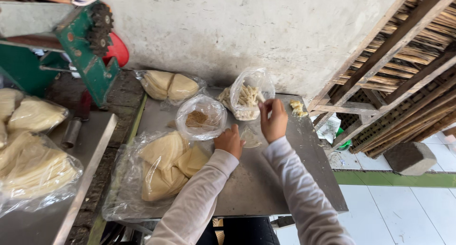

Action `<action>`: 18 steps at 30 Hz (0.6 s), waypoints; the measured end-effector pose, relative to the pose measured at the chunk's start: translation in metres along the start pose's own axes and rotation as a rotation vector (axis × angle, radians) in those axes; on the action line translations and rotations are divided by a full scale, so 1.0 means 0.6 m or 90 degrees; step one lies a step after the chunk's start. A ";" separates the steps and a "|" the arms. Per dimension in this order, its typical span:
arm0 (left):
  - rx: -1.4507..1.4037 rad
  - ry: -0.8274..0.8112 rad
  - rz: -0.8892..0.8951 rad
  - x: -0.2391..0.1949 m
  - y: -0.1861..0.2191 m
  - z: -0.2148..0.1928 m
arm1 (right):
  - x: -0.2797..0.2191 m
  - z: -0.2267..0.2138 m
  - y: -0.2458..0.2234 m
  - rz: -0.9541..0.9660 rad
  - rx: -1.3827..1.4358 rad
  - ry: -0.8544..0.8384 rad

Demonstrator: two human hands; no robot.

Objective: The person places a filling onto triangular pastry sheets and folds them by hand into filled triangular shapes on a metal surface.

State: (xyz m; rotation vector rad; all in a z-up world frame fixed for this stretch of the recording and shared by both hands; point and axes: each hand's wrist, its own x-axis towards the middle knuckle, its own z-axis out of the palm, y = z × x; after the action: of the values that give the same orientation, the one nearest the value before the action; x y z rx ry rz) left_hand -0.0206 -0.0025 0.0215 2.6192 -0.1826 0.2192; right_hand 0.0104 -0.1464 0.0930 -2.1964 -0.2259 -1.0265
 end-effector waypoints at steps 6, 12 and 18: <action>0.033 -0.080 -0.004 0.020 -0.014 0.049 | 0.035 0.046 -0.100 -0.233 -0.021 -0.135; 0.051 -0.133 0.127 0.028 -0.050 0.128 | -0.043 0.125 -0.150 -0.144 -0.178 -0.468; 0.067 -0.140 0.202 0.019 -0.068 0.132 | -0.058 0.157 -0.118 -0.184 -0.202 -0.460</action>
State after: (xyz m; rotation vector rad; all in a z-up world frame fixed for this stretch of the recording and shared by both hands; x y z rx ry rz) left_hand 0.0073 -0.0072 -0.0637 2.7047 -0.6804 0.0480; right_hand 0.0146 -0.0272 0.0620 -2.8165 -0.7642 -0.3743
